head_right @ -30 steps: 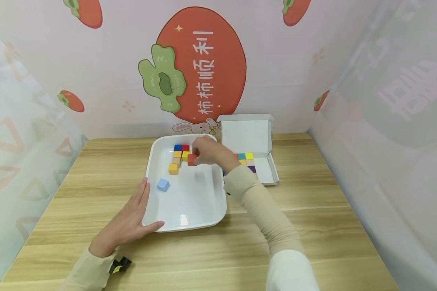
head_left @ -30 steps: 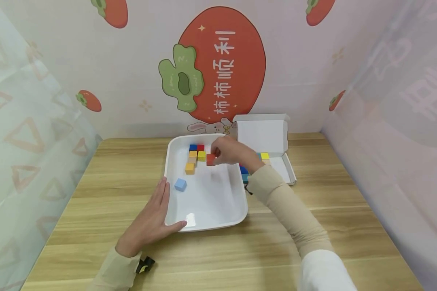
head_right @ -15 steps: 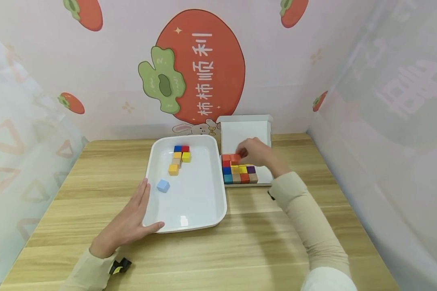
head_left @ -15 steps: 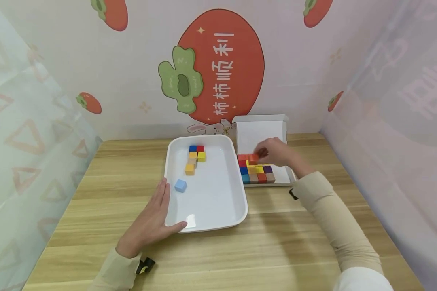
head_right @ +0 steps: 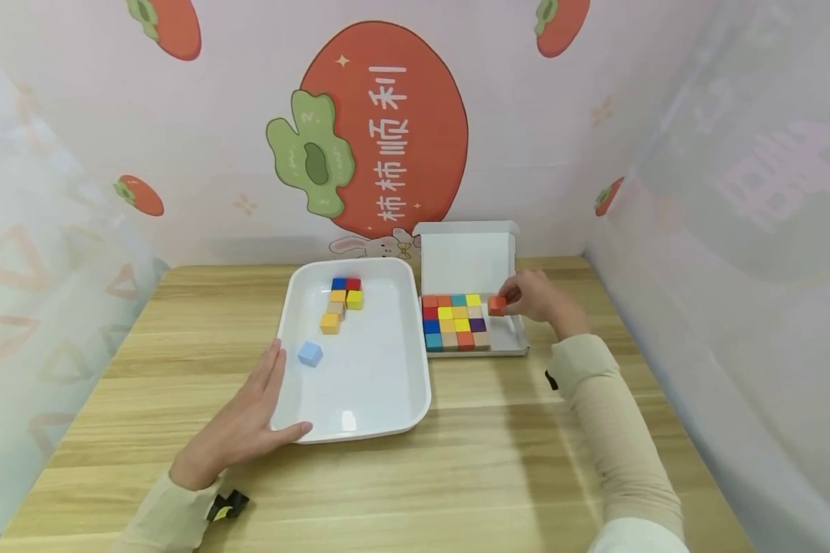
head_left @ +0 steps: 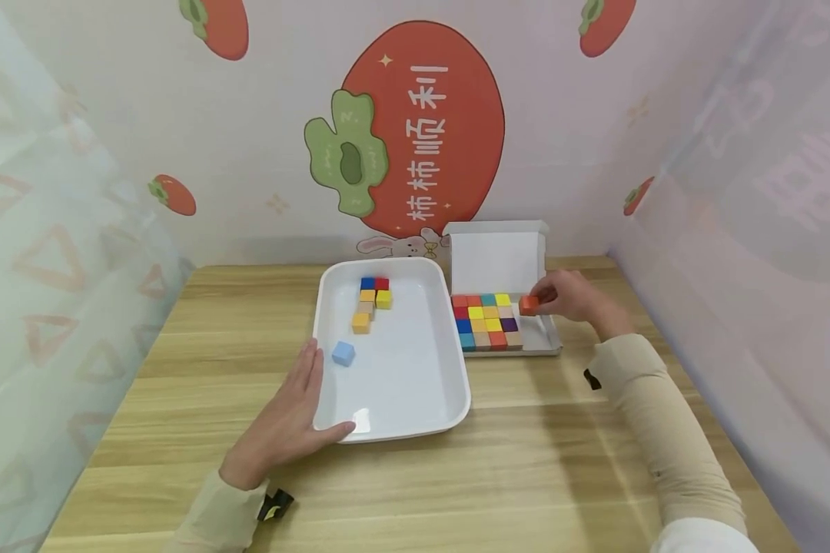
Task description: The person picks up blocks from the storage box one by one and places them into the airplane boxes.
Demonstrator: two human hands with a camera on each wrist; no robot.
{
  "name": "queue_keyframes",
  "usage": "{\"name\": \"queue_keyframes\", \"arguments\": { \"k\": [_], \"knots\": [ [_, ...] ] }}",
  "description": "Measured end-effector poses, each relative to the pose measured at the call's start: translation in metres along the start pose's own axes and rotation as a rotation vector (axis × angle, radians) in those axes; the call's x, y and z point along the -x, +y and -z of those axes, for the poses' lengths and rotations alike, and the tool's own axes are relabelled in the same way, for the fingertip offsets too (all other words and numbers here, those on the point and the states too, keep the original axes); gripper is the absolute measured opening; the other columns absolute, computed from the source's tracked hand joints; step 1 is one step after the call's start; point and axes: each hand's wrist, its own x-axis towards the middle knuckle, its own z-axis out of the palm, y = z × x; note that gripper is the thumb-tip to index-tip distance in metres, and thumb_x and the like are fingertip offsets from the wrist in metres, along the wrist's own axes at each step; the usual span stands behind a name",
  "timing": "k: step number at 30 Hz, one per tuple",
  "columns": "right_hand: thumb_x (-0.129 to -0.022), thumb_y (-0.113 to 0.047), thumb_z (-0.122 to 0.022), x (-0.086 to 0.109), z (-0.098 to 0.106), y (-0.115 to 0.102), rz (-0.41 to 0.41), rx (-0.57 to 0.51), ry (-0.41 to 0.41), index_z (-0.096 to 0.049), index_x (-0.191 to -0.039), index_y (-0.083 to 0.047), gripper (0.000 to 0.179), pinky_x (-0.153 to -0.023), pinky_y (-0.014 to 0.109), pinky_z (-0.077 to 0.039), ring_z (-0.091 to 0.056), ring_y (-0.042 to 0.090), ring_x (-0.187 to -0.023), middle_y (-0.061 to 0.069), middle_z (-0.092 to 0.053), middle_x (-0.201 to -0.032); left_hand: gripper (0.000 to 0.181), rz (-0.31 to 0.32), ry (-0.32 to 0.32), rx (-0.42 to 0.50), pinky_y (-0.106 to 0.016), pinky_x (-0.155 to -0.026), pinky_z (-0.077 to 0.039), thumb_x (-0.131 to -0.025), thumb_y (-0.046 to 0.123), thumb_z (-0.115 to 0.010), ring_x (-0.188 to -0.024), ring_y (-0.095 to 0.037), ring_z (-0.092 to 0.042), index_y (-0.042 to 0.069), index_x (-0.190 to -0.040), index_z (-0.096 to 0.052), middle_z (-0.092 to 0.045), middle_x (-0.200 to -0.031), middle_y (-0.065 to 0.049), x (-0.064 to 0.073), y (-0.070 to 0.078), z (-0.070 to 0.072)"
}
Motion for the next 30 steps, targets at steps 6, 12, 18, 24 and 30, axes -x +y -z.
{"name": "queue_keyframes", "arguments": {
  "k": [6,12,18,24,30],
  "knots": [
    [-0.095,-0.014,-0.080,-0.018,-0.016,0.009,-0.017,-0.012,0.010,-0.079,-0.112,-0.001,0.021,-0.098,0.052,-0.060,-0.072,0.029,-0.101,0.015,-0.079,-0.109,0.129,-0.015,0.004,0.000,-0.059,-0.129,-0.025,-0.087,0.072,-0.070,-0.166,-0.039,-0.002,-0.005,-0.167,-0.003,0.008,-0.178,-0.020,0.001,0.001,-0.001],
    [-0.096,-0.011,-0.077,-0.029,-0.027,0.012,-0.053,-0.055,0.017,-0.078,-0.116,0.000,0.022,-0.098,0.052,-0.060,-0.071,0.029,-0.101,0.019,-0.078,-0.113,0.129,-0.021,0.011,-0.008,-0.057,-0.129,-0.024,-0.087,0.071,-0.070,-0.167,-0.038,-0.002,-0.006,-0.167,-0.005,0.008,-0.178,-0.020,0.001,0.000,-0.001],
    [-0.096,-0.009,-0.077,-0.033,-0.033,0.016,-0.069,-0.072,0.038,-0.077,-0.118,0.001,0.024,-0.096,0.050,-0.061,-0.071,0.029,-0.101,0.020,-0.078,-0.115,0.129,-0.009,0.007,-0.010,-0.054,-0.130,-0.021,-0.087,0.072,-0.070,-0.166,-0.039,-0.003,-0.006,-0.167,-0.004,0.007,-0.178,-0.020,0.002,0.001,0.000],
    [-0.094,-0.001,-0.077,-0.036,-0.038,0.017,-0.009,-0.047,0.106,-0.076,-0.111,0.005,0.018,-0.091,0.050,-0.062,-0.073,0.034,-0.100,0.023,-0.078,-0.108,0.128,-0.013,0.019,-0.017,-0.049,-0.131,-0.018,-0.088,0.072,-0.069,-0.166,-0.039,-0.003,-0.006,-0.167,-0.004,0.007,-0.178,-0.021,0.003,0.002,0.001],
    [-0.093,-0.001,-0.077,-0.035,-0.035,0.007,-0.019,0.026,0.101,-0.074,-0.113,0.007,0.022,-0.093,0.052,-0.061,-0.069,0.034,-0.099,0.024,-0.076,-0.109,0.127,-0.024,0.026,-0.014,-0.032,-0.128,-0.003,-0.089,0.071,-0.069,-0.167,-0.038,-0.002,-0.005,-0.167,-0.004,0.007,-0.178,-0.021,0.004,0.000,0.001]
  ]
}}
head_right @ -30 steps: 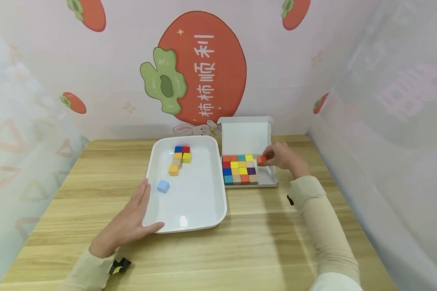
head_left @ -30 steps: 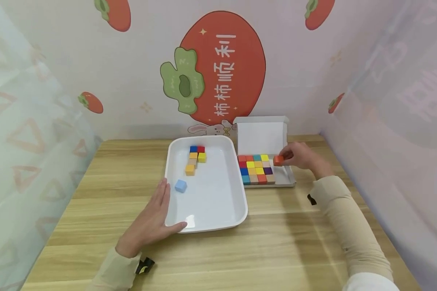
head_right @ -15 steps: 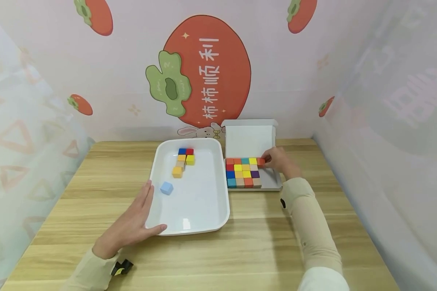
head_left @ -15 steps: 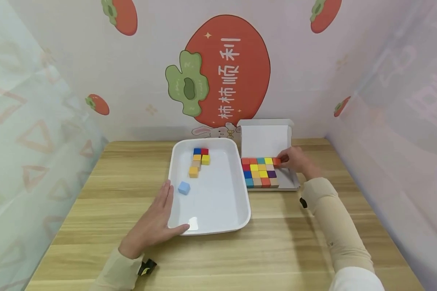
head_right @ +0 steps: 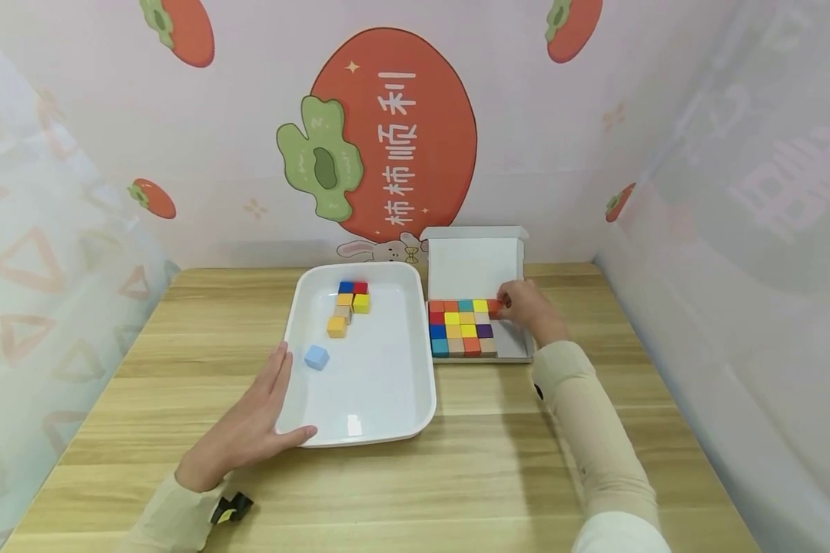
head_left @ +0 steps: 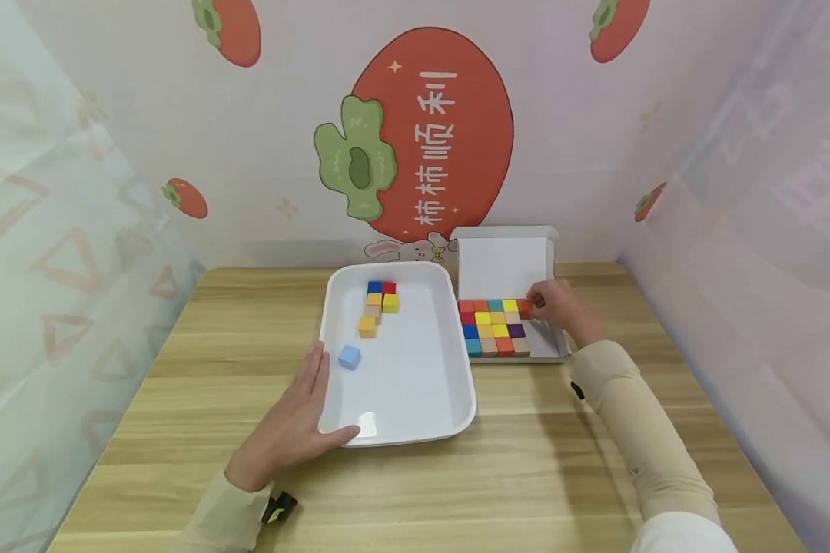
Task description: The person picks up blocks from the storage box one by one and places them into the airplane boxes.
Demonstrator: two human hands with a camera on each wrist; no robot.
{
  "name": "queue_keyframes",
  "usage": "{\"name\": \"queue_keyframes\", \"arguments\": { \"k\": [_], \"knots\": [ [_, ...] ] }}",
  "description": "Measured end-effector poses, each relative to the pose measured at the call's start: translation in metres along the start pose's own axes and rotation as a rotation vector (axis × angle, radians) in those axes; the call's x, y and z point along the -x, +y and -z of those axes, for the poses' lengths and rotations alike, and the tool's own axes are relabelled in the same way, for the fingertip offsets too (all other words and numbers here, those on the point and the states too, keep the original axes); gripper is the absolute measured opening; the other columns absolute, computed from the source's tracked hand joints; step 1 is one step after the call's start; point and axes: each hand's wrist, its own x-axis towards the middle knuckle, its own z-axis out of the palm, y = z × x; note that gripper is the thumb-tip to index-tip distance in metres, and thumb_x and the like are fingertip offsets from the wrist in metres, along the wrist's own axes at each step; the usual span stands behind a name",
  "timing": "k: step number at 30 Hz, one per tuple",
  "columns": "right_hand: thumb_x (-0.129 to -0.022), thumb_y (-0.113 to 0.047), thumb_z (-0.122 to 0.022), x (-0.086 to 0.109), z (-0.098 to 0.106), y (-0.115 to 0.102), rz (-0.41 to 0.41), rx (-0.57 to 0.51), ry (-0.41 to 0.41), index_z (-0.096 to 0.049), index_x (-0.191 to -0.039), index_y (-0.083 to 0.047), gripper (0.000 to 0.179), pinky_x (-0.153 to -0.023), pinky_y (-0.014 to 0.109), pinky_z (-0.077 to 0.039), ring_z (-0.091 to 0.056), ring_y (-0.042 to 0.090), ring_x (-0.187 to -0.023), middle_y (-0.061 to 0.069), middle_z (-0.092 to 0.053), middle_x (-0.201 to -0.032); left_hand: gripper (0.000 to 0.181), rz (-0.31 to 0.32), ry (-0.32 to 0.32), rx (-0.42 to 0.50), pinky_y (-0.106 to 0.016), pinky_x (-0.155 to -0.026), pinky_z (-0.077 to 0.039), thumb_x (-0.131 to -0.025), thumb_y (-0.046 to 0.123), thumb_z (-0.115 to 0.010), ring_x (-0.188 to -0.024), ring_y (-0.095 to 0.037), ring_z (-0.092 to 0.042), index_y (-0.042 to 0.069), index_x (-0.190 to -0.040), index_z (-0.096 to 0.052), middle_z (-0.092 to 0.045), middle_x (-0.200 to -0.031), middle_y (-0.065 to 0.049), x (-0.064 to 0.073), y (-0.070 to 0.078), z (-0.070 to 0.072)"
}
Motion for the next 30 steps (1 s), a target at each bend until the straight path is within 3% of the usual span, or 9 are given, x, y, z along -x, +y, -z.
{"name": "queue_keyframes", "arguments": {
  "k": [4,9,12,18,26,30],
  "knots": [
    [-0.097,-0.006,-0.074,0.000,0.008,-0.020,-0.002,0.038,-0.014,-0.070,-0.124,0.006,0.030,-0.099,0.054,-0.060,-0.067,0.037,-0.107,0.026,-0.073,-0.119,0.127,-0.004,0.006,0.003,-0.026,-0.126,0.000,-0.089,0.071,-0.069,-0.167,-0.038,-0.002,-0.005,-0.167,-0.004,0.007,-0.178,-0.021,0.000,0.000,0.000],
    [-0.098,-0.010,-0.075,-0.002,0.021,-0.064,0.039,0.027,-0.029,-0.068,-0.134,0.000,0.038,-0.104,0.052,-0.059,-0.068,0.039,-0.119,0.023,-0.071,-0.130,0.128,0.003,0.000,-0.007,-0.047,-0.131,-0.017,-0.088,0.071,-0.070,-0.167,-0.037,-0.002,-0.006,-0.167,-0.005,0.007,-0.178,-0.021,-0.001,0.001,0.000],
    [-0.097,-0.012,-0.077,-0.005,0.025,-0.094,0.102,0.021,-0.029,-0.069,-0.135,-0.003,0.040,-0.105,0.049,-0.059,-0.069,0.037,-0.121,0.020,-0.072,-0.133,0.128,0.005,-0.007,-0.011,-0.057,-0.129,-0.025,-0.088,0.071,-0.070,-0.167,-0.038,-0.003,-0.007,-0.166,-0.006,0.006,-0.178,-0.021,-0.002,0.001,0.000],
    [-0.094,-0.014,-0.081,-0.019,0.024,-0.147,0.234,-0.015,-0.042,-0.072,-0.131,-0.008,0.039,-0.100,0.044,-0.062,-0.072,0.033,-0.118,0.014,-0.075,-0.127,0.129,0.012,-0.022,-0.018,-0.058,-0.129,-0.025,-0.087,0.073,-0.069,-0.167,-0.038,-0.002,-0.006,-0.167,-0.004,0.008,-0.178,-0.020,-0.004,0.001,0.000],
    [-0.093,-0.016,-0.083,-0.034,0.001,-0.211,0.367,0.010,-0.117,-0.072,-0.132,-0.011,0.041,-0.102,0.038,-0.061,-0.071,0.026,-0.119,0.007,-0.075,-0.127,0.128,0.018,-0.023,-0.012,-0.057,-0.129,-0.026,-0.088,0.074,-0.067,-0.166,-0.039,-0.003,-0.006,-0.167,-0.005,0.007,-0.178,-0.021,-0.004,0.001,0.001],
    [-0.092,-0.015,-0.083,-0.038,-0.019,-0.238,0.447,0.000,-0.159,-0.073,-0.131,-0.010,0.041,-0.102,0.032,-0.060,-0.072,0.021,-0.115,0.006,-0.076,-0.126,0.126,-0.014,0.012,-0.009,-0.060,-0.127,-0.030,-0.089,0.071,-0.068,-0.166,-0.041,-0.006,-0.008,-0.166,-0.007,0.003,-0.178,-0.024,-0.003,0.000,0.000]
  ]
}}
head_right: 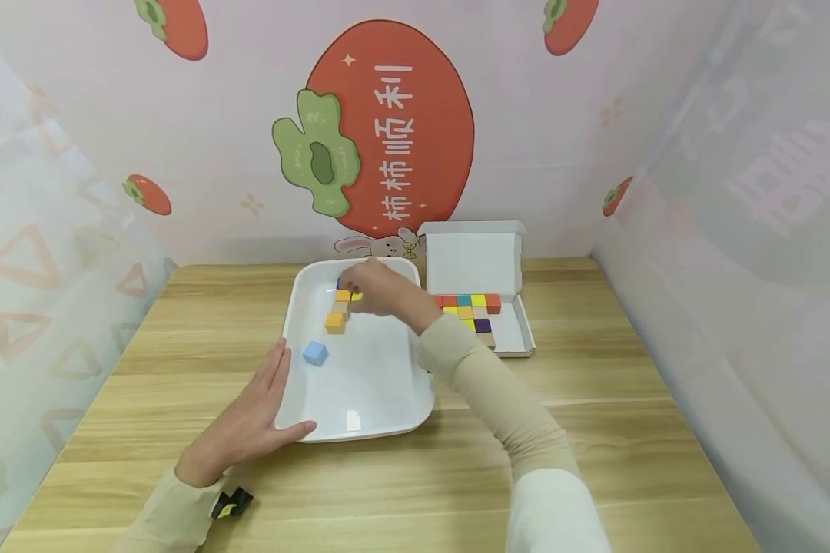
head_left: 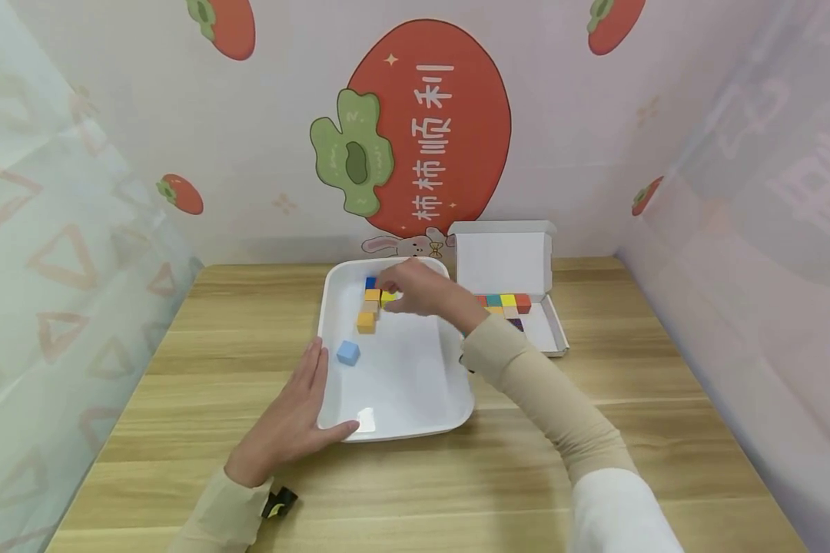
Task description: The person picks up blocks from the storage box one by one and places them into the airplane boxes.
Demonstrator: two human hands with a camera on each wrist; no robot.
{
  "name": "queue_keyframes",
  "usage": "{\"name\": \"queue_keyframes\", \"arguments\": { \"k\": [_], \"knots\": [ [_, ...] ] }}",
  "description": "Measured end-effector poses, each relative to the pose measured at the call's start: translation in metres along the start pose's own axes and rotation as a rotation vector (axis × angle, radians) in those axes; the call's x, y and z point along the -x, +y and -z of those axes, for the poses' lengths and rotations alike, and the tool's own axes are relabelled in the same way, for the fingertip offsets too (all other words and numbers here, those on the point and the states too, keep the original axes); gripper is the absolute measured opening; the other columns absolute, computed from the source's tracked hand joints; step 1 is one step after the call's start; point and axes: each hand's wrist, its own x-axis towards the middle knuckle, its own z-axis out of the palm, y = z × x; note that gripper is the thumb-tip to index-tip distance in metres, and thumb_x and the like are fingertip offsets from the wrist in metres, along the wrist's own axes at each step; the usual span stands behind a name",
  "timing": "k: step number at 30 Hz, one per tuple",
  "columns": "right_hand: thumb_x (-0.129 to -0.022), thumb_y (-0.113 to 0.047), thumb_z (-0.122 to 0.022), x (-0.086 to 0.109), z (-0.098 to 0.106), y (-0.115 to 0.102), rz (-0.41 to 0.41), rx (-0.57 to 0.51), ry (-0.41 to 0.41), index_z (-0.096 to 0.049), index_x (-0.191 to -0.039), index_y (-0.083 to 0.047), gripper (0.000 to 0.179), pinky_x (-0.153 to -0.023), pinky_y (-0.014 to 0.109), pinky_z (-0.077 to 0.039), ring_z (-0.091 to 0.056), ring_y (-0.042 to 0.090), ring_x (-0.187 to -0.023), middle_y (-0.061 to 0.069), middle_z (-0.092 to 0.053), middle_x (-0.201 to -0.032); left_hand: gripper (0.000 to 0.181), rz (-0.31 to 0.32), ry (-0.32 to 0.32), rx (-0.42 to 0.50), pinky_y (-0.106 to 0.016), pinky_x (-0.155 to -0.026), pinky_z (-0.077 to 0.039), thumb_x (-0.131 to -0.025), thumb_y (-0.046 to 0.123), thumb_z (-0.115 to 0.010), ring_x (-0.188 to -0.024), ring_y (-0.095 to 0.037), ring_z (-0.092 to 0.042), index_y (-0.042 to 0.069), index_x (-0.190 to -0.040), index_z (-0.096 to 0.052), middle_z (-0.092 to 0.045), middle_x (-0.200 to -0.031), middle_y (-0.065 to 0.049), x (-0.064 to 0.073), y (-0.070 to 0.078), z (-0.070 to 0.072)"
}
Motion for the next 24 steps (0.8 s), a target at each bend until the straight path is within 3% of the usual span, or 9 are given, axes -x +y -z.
{"name": "queue_keyframes", "arguments": {
  "k": [7,16,20,24],
  "knots": [
    [-0.093,-0.016,-0.082,-0.023,-0.030,-0.024,0.060,-0.031,-0.091,-0.073,-0.131,-0.004,0.041,-0.103,0.033,-0.060,-0.074,0.026,-0.117,0.012,-0.077,-0.126,0.125,-0.024,0.025,-0.017,-0.059,-0.127,-0.031,-0.089,0.070,-0.069,-0.166,-0.041,-0.007,-0.009,-0.165,-0.009,0.001,-0.177,-0.025,0.000,-0.001,-0.001],
    [-0.092,-0.030,-0.084,-0.039,-0.074,-0.028,-0.086,-0.004,-0.232,-0.072,-0.135,-0.018,0.046,-0.099,0.029,-0.061,-0.068,0.010,-0.102,-0.001,-0.075,-0.121,0.126,-0.019,0.005,-0.020,-0.059,-0.127,-0.030,-0.089,0.071,-0.068,-0.165,-0.042,-0.007,-0.009,-0.165,-0.008,0.001,-0.177,-0.025,0.000,-0.003,0.000],
    [-0.090,-0.031,-0.085,-0.045,-0.088,-0.027,-0.106,-0.006,-0.255,-0.073,-0.133,-0.021,0.045,-0.100,0.030,-0.060,-0.063,0.011,-0.100,-0.005,-0.074,-0.114,0.126,-0.029,0.009,-0.018,-0.061,-0.126,-0.031,-0.089,0.071,-0.068,-0.165,-0.042,-0.007,-0.009,-0.165,-0.008,0.000,-0.177,-0.026,0.000,-0.003,-0.002],
    [-0.091,-0.030,-0.085,-0.048,-0.094,-0.025,-0.076,-0.015,-0.249,-0.076,-0.129,-0.020,0.040,-0.101,0.028,-0.059,-0.062,0.013,-0.100,-0.006,-0.075,-0.109,0.125,-0.028,0.007,-0.018,-0.060,-0.127,-0.030,-0.090,0.071,-0.067,-0.166,-0.041,-0.007,-0.009,-0.165,-0.008,0.001,-0.177,-0.025,0.000,-0.002,-0.001]
  ]
}}
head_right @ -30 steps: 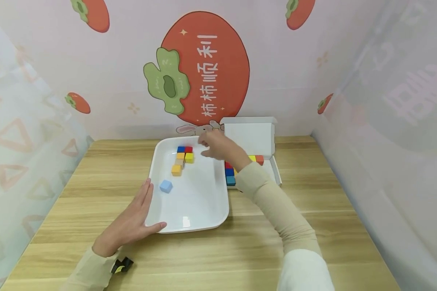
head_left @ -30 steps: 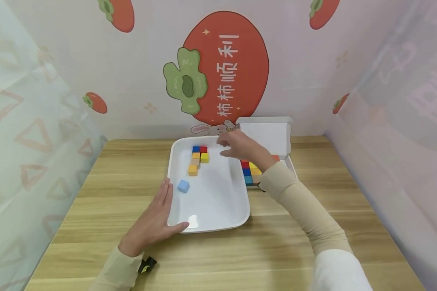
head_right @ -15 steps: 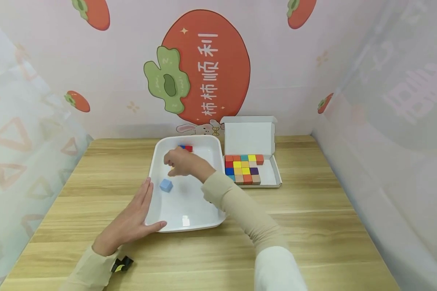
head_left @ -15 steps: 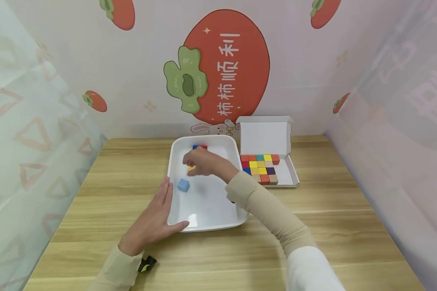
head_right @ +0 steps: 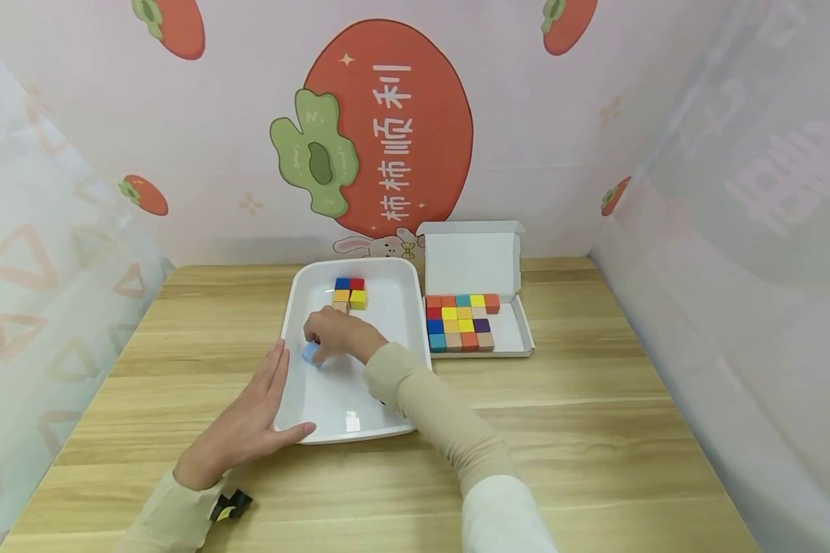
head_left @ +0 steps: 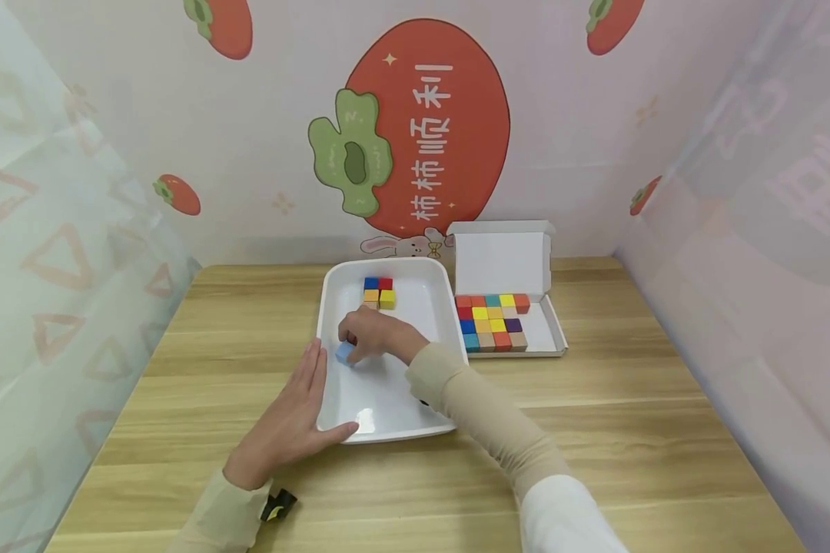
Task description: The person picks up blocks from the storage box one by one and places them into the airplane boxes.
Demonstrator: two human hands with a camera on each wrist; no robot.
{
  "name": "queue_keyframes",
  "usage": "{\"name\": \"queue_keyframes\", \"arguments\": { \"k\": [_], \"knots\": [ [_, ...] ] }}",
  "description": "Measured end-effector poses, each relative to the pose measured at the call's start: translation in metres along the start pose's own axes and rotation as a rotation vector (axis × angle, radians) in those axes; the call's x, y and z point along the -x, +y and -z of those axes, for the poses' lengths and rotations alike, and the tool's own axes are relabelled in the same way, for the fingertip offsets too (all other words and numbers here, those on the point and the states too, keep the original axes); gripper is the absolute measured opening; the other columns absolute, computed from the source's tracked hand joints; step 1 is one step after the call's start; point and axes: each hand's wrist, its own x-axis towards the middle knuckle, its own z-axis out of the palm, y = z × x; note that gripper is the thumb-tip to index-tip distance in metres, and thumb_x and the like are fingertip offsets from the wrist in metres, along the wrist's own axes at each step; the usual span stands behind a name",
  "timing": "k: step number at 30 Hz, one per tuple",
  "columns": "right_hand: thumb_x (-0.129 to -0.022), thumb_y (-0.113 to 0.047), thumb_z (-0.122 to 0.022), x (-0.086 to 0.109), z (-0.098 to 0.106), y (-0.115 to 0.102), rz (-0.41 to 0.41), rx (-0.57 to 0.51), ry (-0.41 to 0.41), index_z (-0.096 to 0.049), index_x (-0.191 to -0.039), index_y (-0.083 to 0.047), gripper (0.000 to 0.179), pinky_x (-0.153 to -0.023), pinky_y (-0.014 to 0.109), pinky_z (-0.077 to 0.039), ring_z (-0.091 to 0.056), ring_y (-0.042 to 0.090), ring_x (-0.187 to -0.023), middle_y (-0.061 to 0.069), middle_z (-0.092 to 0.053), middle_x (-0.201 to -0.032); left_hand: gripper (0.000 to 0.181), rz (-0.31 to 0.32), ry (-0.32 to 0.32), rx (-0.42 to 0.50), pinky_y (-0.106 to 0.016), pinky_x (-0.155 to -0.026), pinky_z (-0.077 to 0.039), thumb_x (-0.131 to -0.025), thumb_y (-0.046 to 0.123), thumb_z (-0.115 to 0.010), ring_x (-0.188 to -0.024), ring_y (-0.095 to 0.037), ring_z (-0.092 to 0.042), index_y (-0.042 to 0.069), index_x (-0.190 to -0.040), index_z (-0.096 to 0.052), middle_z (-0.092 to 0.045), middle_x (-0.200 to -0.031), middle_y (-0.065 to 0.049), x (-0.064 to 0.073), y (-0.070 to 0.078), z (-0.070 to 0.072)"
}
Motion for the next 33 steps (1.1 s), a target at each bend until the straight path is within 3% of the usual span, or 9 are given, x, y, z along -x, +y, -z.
{"name": "queue_keyframes", "arguments": {
  "k": [10,16,18,20,24,33],
  "knots": [
    [-0.091,-0.027,-0.085,0.010,0.015,-0.002,0.007,-0.004,0.026,-0.077,-0.128,-0.017,0.039,-0.100,0.030,-0.061,-0.071,0.009,-0.093,-0.003,-0.079,-0.114,0.125,-0.002,0.008,-0.007,-0.059,-0.127,-0.030,-0.090,0.070,-0.068,-0.165,-0.042,-0.007,-0.008,-0.166,-0.007,0.000,-0.177,-0.026,0.000,0.001,0.000],
    [-0.091,-0.027,-0.085,0.035,0.044,0.000,0.032,0.029,0.093,-0.078,-0.126,-0.014,0.038,-0.102,0.030,-0.060,-0.070,0.012,-0.097,0.000,-0.079,-0.115,0.123,-0.002,0.024,-0.004,-0.039,-0.132,-0.013,-0.091,0.069,-0.067,-0.165,-0.042,-0.008,-0.007,-0.166,-0.007,-0.001,-0.177,-0.025,0.000,0.000,-0.001],
    [-0.091,-0.025,-0.086,0.046,0.053,0.002,0.040,0.032,0.123,-0.078,-0.124,-0.013,0.037,-0.101,0.030,-0.060,-0.068,0.014,-0.099,0.001,-0.079,-0.113,0.124,0.001,0.023,0.001,-0.040,-0.133,-0.013,-0.090,0.070,-0.068,-0.166,-0.041,-0.007,-0.007,-0.166,-0.007,0.000,-0.177,-0.025,0.000,0.000,-0.001],
    [-0.090,-0.024,-0.086,0.058,0.061,0.007,0.034,0.016,0.146,-0.079,-0.123,-0.011,0.036,-0.100,0.031,-0.060,-0.068,0.016,-0.101,0.003,-0.078,-0.113,0.124,-0.001,0.025,0.003,-0.048,-0.133,-0.019,-0.090,0.069,-0.068,-0.165,-0.042,-0.008,-0.008,-0.166,-0.008,0.000,-0.177,-0.025,0.000,0.001,0.000],
    [-0.090,-0.022,-0.086,0.080,0.074,0.024,-0.012,-0.022,0.178,-0.078,-0.122,-0.009,0.035,-0.097,0.033,-0.062,-0.070,0.018,-0.099,0.005,-0.077,-0.113,0.126,0.018,0.002,0.003,-0.061,-0.127,-0.029,-0.089,0.071,-0.068,-0.165,-0.042,-0.008,-0.008,-0.166,-0.008,0.001,-0.178,-0.024,-0.001,0.002,0.001],
    [-0.089,-0.018,-0.087,0.136,0.089,0.081,-0.170,-0.094,0.281,-0.078,-0.119,-0.004,0.034,-0.095,0.042,-0.064,-0.075,0.025,-0.099,0.011,-0.078,-0.112,0.129,0.066,-0.054,0.008,-0.059,-0.129,-0.026,-0.087,0.074,-0.068,-0.166,-0.038,-0.003,-0.004,-0.167,-0.003,0.007,-0.179,-0.020,-0.003,0.002,0.000]
  ]
}}
